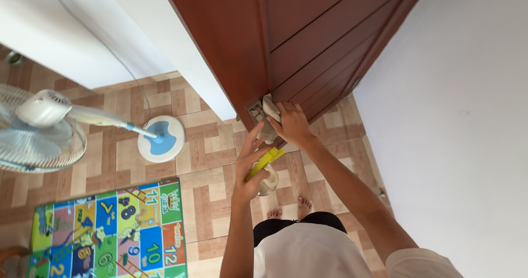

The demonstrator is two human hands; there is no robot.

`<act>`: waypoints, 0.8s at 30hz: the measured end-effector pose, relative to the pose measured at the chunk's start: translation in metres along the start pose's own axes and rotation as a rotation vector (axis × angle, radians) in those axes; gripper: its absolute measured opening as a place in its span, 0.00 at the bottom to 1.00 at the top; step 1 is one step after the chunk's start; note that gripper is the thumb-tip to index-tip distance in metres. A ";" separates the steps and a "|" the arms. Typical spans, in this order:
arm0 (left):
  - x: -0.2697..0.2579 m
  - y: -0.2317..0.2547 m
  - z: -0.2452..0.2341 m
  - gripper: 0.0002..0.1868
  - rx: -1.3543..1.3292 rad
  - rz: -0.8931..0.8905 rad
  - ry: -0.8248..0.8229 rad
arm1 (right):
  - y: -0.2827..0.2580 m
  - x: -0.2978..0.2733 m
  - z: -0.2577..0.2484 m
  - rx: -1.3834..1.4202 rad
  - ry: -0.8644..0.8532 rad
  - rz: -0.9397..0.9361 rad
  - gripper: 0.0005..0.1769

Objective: The person cleans a wooden door by spraying a cleaning solution from a yellow bottle and wiping the surface with a cloth. They focus on the door handle, hinges, and the lower edge of the door.

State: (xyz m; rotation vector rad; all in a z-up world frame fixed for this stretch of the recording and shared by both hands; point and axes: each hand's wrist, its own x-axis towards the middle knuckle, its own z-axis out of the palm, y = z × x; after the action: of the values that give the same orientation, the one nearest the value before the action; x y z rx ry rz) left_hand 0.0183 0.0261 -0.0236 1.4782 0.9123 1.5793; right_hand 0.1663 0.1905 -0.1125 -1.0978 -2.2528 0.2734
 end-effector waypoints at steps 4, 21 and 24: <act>0.009 -0.010 0.015 0.33 0.037 0.046 0.090 | 0.011 0.021 0.006 -0.076 -0.087 -0.086 0.31; 0.043 -0.043 0.050 0.32 0.207 -0.024 0.238 | 0.038 0.090 0.034 -0.175 -0.238 -0.144 0.45; 0.049 -0.046 0.047 0.32 0.201 -0.026 0.242 | 0.048 0.097 0.045 -0.145 -0.257 -0.157 0.34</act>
State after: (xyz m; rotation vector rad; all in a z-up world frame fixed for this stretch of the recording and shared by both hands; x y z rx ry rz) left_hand 0.0670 0.0900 -0.0395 1.4223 1.2549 1.7130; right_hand 0.1244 0.2994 -0.1271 -0.9976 -2.6081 0.1972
